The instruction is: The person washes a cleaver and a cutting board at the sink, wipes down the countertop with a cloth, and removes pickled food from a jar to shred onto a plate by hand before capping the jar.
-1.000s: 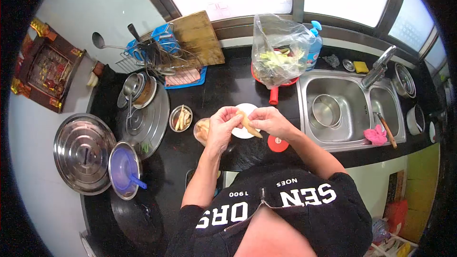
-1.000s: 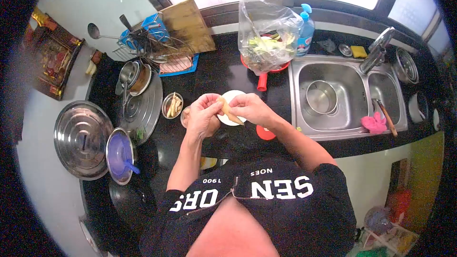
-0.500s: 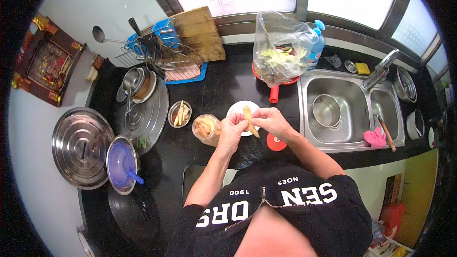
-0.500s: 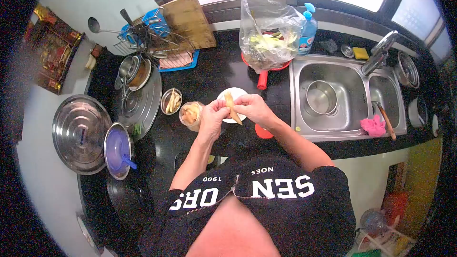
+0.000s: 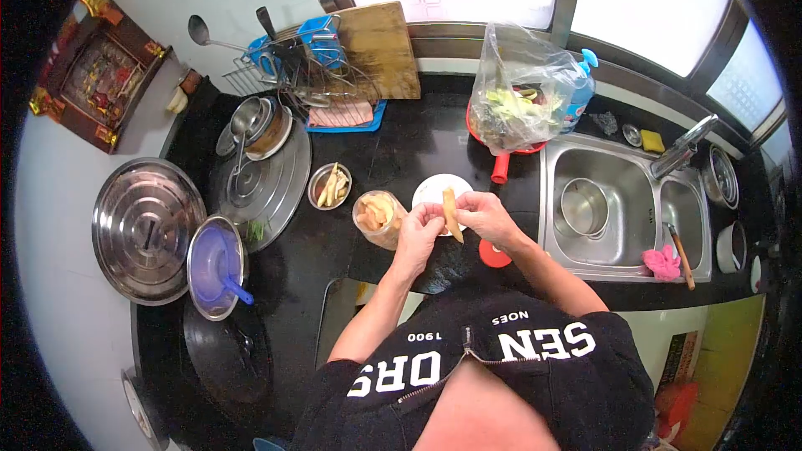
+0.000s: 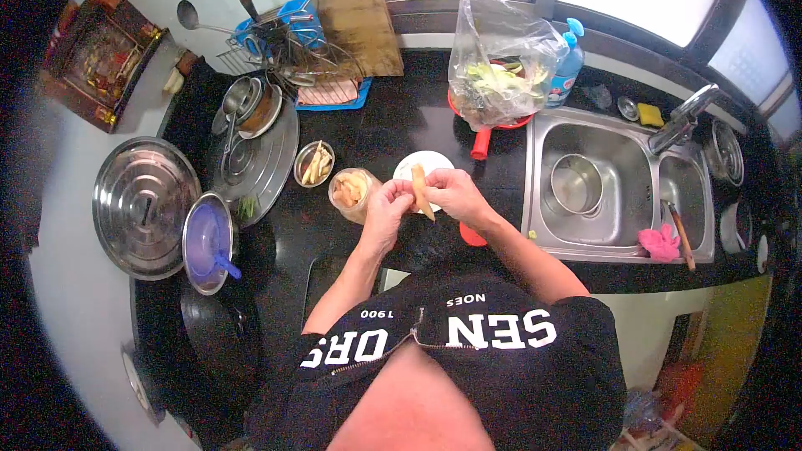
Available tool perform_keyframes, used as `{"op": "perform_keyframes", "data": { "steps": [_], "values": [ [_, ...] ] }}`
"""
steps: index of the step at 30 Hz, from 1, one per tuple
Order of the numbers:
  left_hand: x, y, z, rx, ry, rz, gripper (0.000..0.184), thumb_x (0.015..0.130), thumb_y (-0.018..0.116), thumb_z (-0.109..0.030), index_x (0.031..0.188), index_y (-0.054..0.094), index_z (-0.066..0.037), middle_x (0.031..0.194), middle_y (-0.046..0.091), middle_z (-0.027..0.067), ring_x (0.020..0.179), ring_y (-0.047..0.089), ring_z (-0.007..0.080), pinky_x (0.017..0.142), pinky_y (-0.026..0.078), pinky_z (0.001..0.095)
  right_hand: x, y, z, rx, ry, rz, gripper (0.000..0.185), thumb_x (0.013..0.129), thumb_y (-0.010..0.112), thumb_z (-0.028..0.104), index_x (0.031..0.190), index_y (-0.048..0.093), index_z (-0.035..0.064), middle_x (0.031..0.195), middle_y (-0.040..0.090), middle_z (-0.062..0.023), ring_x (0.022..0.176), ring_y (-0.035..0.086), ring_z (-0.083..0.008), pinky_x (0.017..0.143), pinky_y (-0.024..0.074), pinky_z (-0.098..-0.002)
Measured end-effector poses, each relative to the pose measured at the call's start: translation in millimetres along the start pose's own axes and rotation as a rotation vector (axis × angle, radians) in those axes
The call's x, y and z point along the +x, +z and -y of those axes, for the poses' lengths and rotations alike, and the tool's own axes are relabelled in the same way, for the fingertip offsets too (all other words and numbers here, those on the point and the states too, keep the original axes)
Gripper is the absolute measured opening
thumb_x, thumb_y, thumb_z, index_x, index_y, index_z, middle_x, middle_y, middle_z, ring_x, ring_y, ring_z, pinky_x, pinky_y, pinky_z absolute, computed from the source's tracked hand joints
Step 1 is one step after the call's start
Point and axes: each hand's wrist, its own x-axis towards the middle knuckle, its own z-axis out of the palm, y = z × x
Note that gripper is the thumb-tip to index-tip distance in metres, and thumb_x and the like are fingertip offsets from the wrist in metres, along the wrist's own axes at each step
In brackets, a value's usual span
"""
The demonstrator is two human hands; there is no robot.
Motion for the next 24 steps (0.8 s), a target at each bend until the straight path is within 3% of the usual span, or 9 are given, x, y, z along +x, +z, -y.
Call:
{"op": "perform_keyframes", "data": {
  "steps": [5,10,11,13,19,24],
  "values": [
    [7.2,-24.3,19.9,0.284,0.057,-0.088,0.018,0.082,0.046,0.0,0.099,0.053,0.002,0.086,0.057,0.0067,0.068,0.054,0.0112,0.066,0.047,0.0238,0.8,4.9,-5.6,-0.038,-0.085,-0.028,0.012,0.081,0.059,0.01,0.085,0.063,-0.001,0.071,0.058,0.002,0.063,0.05,-0.005,0.056,0.0398,-0.0209],
    [11.5,-41.3,18.9,0.168,0.013,-0.086,0.018,0.084,0.044,0.001,0.101,0.052,0.002,0.086,0.057,0.0079,0.066,0.055,0.0131,0.064,0.048,0.0246,-2.0,11.1,9.3,-0.018,0.038,-0.068,0.012,0.08,0.059,0.013,0.083,0.063,0.0019,0.066,0.054,0.0044,0.055,0.043,-0.0022,0.047,0.0307,-0.0192],
    [11.4,-40.1,19.2,0.178,0.016,-0.107,0.018,0.084,0.044,0.0,0.101,0.052,0.002,0.086,0.057,0.0081,0.067,0.056,0.0135,0.064,0.049,0.0247,-2.1,12.0,11.0,-0.023,0.027,-0.062,0.012,0.08,0.059,0.013,0.083,0.063,0.0019,0.066,0.054,0.0044,0.055,0.043,-0.0022,0.047,0.0307,-0.0192],
    [15.1,-42.0,22.1,0.185,0.025,-0.133,0.017,0.086,0.044,0.0,0.102,0.051,0.002,0.086,0.057,0.0086,0.069,0.058,0.0145,0.066,0.05,0.0249,-1.6,13.8,15.1,0.076,0.105,-0.044,0.014,0.078,0.061,0.013,0.082,0.064,0.0,0.071,0.059,0.0022,0.066,0.051,-0.0047,0.06,0.0415,-0.0212],
    [24.2,-56.7,23.9,0.18,0.063,-0.267,0.018,0.084,0.045,0.0,0.099,0.053,0.006,0.085,0.06,0.0097,0.071,0.059,0.0148,0.066,0.05,0.0261,7.5,25.4,16.7,0.078,0.086,0.001,0.014,0.077,0.062,0.015,0.083,0.065,0.0029,0.07,0.056,0.0041,0.061,0.048,-0.0033,0.053,0.038,-0.0198],
    [18.7,-74.8,16.3,0.207,0.087,-0.314,0.017,0.086,0.048,-0.005,0.101,0.054,0.002,0.09,0.061,0.009,0.076,0.06,0.014,0.066,0.048,0.0241,17.0,38.6,18.2,0.15,0.107,0.044,0.014,0.077,0.062,0.015,0.084,0.064,0.0034,0.067,0.054,0.0048,0.057,0.046,-0.0031,0.049,0.0353,-0.0192]
  ]
}}
